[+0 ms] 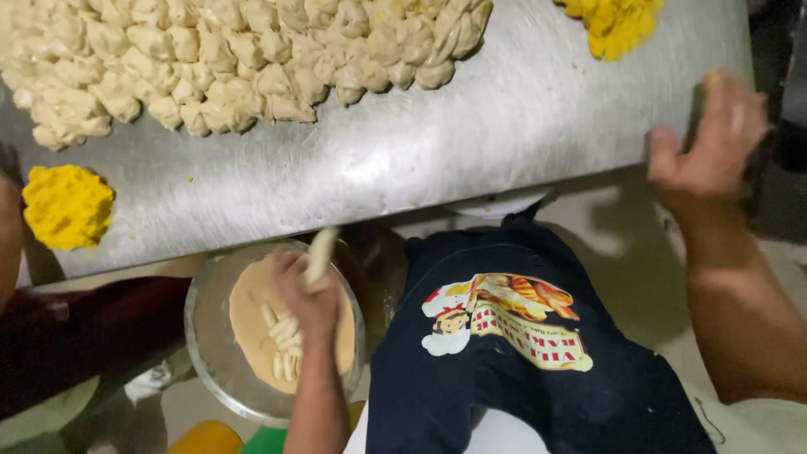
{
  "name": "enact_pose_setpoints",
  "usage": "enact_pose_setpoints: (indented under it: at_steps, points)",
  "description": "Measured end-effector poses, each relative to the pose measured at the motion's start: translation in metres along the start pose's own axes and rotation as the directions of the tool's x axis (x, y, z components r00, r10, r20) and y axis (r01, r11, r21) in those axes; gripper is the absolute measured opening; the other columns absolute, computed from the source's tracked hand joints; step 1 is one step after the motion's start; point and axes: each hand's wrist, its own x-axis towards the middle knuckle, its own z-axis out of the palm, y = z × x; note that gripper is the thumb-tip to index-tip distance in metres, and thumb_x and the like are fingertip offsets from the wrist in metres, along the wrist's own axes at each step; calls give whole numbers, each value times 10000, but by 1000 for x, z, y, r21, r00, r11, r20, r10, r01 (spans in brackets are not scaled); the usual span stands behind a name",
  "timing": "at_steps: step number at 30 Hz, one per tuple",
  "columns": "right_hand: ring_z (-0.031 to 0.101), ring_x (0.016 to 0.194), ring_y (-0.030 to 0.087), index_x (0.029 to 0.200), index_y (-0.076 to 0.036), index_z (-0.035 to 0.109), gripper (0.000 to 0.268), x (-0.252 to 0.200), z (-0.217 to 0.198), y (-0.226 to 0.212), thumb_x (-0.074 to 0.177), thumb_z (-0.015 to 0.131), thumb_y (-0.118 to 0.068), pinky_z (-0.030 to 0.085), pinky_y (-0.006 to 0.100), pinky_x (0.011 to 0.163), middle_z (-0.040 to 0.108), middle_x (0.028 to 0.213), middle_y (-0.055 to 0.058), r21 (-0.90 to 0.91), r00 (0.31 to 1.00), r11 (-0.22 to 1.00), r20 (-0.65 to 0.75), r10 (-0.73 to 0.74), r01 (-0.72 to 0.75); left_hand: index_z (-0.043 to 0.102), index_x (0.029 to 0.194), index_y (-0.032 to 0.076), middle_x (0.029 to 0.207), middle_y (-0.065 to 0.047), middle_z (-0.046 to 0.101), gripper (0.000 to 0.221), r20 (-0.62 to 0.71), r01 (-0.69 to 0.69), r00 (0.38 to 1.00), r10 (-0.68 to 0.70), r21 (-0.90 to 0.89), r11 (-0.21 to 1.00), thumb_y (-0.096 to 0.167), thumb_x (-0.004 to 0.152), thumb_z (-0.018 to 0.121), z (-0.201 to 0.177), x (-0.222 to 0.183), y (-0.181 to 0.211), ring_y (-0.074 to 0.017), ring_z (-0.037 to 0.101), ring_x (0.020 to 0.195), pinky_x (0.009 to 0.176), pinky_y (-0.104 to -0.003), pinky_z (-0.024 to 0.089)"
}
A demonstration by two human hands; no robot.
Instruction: Flattening small dough portions, adding yellow filling, and rolling them into buns on a metal table.
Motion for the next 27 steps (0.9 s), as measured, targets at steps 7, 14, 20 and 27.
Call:
enact_pose_setpoints:
  at_steps: [7,14,20,27]
  points:
    - [574,1339,523,1400,178,718,483,80,18,95,1000,757,-90,215,640,1217,695,1403,343,76,982,981,-74,-172,178,646,1242,-89,1284,-271,527,643,-380,476,877,-293,609,634,367,820,810,-18,-24,4,-455,491,1198,1061,-554,384]
    - [639,1385,355,1423,-27,876,382,115,46,88,1118,915,-254,71,616,1364,787,1397,73,-28,936,936,42,-350,351,587,1338,37,1306,-186,516,543,17,69,997,-74,216,974,79,835,785,176,199,59,-372,526,1249,1079,-417,458]
    - [640,1284,372,1286,6,861,270,115,35,91,1056,915,-124,102,588,1322,802,1313,131,85,950,949,-102,-295,304,704,947,110,935,-171,619,203,149,33,984,-103,409,912,104,753,647,191,281,30,-430,626,779,635,-514,508]
    - [592,1346,370,1382,-13,806,389,107,36,69,1027,867,-161,90,659,1267,718,1388,77,-2,976,977,33,-215,215,419,761,99,668,-42,429,251,628,-301,746,220,23,953,98,951,584,57,244,224,-208,418,614,615,-390,302]
